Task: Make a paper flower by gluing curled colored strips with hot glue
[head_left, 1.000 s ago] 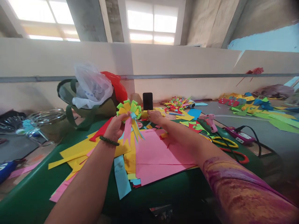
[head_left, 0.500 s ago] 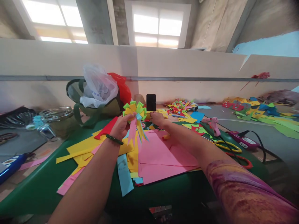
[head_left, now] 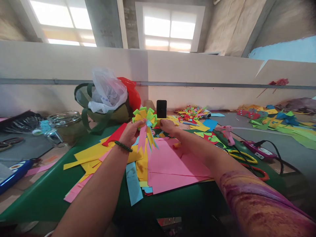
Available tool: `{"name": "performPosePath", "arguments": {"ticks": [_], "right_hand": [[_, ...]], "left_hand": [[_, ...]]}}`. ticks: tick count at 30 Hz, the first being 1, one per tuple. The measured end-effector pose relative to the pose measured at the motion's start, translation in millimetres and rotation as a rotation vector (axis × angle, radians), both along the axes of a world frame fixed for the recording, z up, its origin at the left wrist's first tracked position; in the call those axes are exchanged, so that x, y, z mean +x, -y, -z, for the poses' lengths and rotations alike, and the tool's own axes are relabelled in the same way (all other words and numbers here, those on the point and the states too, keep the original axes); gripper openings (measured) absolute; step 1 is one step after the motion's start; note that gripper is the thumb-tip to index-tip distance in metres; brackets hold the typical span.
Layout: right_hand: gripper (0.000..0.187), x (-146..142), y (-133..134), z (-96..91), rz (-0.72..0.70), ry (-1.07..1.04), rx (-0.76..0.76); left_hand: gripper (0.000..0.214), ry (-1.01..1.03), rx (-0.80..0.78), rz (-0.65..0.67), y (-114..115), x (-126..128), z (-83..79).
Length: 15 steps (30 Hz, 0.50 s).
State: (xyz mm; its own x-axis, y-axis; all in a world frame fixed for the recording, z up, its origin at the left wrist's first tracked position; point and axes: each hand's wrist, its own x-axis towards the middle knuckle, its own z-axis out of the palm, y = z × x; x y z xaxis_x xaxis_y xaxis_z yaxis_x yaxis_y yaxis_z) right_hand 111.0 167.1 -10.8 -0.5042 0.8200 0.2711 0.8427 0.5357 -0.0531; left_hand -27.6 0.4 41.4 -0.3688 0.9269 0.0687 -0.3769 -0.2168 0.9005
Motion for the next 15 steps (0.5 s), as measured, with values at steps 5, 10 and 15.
{"name": "performPosePath", "arguments": {"ticks": [5,10,15], "right_hand": [[0.024,11.3,17.8,-12.8,-0.036,-0.072,0.039],[0.019,46.0,65.7,-27.1,-0.151,-0.131,0.041],[0.016,86.9,121.3,-50.0,-0.389,-0.525,-0.011]], "left_hand": [[0.029,-0.058,0.018,0.009,-2.3,-3.0,3.1],[0.033,-0.109,0.028,0.006,-2.1,-2.6,4.4],[0.030,-0.186,0.018,0.030,2.6,5.3,3.4]]}}
